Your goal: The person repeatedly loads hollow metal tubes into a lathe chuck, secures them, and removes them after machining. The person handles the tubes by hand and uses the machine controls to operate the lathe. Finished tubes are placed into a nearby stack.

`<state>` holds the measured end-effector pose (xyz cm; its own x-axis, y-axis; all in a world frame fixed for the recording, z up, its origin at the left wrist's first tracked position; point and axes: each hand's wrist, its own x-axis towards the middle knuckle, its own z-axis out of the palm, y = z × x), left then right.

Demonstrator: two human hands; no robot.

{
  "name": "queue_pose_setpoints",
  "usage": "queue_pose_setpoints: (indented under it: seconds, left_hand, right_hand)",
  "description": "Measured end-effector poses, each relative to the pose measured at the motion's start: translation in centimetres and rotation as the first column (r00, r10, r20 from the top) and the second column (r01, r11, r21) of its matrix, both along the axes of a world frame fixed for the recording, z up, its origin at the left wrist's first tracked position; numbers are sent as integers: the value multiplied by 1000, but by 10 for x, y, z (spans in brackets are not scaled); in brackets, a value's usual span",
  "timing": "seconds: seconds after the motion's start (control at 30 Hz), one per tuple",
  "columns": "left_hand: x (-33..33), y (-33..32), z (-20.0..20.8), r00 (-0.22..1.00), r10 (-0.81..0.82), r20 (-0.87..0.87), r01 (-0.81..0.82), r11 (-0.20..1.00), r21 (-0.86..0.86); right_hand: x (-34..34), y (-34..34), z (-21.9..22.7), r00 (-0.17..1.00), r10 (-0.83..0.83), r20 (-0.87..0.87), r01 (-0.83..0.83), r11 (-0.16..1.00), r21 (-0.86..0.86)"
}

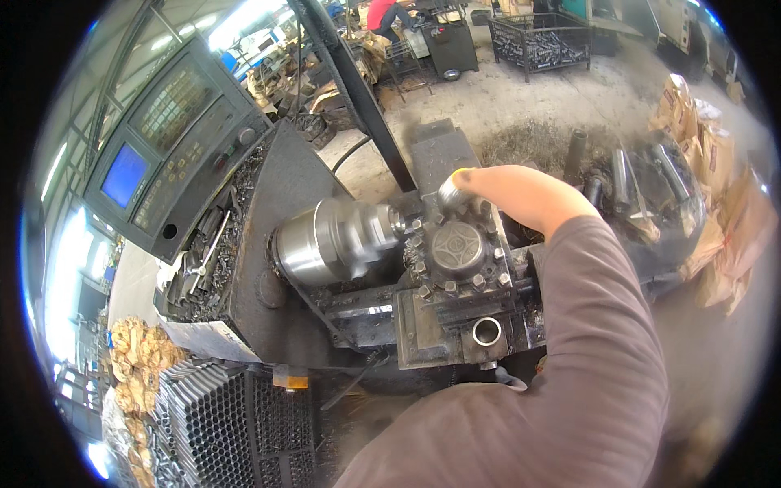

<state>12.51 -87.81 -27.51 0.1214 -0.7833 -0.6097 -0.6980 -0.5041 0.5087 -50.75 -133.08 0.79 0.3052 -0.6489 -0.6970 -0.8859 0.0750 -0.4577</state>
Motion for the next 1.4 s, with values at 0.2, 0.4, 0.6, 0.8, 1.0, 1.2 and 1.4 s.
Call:
queue_pose_setpoints:
  seconds: [0.2, 0.4, 0.6, 0.8, 1.0, 1.2, 1.4]
  left_hand:
    - [1, 61, -28, 996, -20, 92, 8, 991, 135]
    - [7, 53, -24, 991, 55, 120, -61, 997, 53]
    - [-56, -48, 79, 996, 28, 81, 15, 874, -487]
    - [-204, -174, 269, 887, -198, 417, 460, 312, -831]
    - [-315, -305, 343, 653, -243, 717, 717, -105, -689]
    - [-326, -335, 366, 383, -350, 855, 918, 44, -394]
    - [-277, -326, 400, 424, -321, 847, 899, 35, -437]
  right_hand:
    - [-95, -29, 64, 639, -250, -728, -351, 747, -565]
    - [-15, -4, 44, 996, 10, -87, -65, 744, -665]
    - [79, -6, 48, 857, 498, -137, -516, 822, -242]
    - [103, 10, 48, 925, 354, -136, -363, 722, -589]
    - [68, -19, 66, 927, 373, -34, -352, 898, 263]
    - [14, 40, 67, 798, 601, 52, -497, 703, -509]
    - [-47, 152, 101, 955, -289, -68, 174, 731, -659]
